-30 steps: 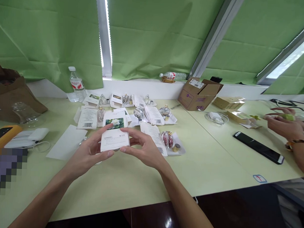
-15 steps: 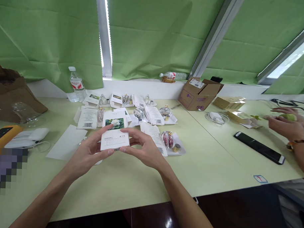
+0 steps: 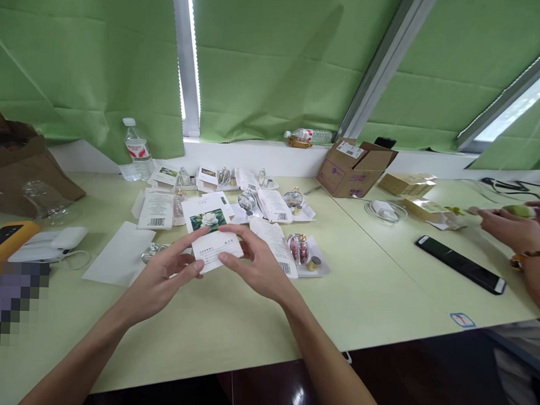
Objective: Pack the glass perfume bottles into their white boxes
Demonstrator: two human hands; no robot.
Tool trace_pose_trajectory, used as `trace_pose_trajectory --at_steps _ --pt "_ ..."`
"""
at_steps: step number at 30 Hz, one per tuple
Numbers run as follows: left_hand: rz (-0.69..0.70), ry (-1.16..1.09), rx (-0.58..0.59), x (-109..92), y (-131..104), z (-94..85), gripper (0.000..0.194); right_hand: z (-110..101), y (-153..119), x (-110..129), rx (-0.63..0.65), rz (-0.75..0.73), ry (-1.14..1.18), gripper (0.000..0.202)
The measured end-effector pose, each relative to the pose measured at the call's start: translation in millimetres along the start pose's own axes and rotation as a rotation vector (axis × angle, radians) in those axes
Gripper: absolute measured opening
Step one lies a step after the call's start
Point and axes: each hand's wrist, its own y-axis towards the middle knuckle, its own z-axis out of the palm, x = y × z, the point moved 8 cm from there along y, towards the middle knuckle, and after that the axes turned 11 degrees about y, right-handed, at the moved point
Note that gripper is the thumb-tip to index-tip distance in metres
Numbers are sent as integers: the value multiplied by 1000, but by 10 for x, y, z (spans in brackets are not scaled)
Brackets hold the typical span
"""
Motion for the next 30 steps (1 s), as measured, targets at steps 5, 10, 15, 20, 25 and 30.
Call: trace_pose_trajectory --at_steps 5,10,15,20,25,30 --pt "-12 -154 -29 -25 7 13 87 23 3 2 24 1 -16 65" --pt "-39 -162 -107 3 9 -38 104 35 -7 -9 29 23 -64 69" --pt "0 -14 -78 -56 15 -35 69 68 -7 -28 46 20 -82 73" --pt "25 9 -86 -69 20 -37 58 75 -4 -66 60 31 -74 77" --pt "27 47 -81 -86 5 -52 53 128 5 7 97 5 -3 75" --pt "76 102 -101 -105 -8 -64 45 97 0 6 52 21 11 56"
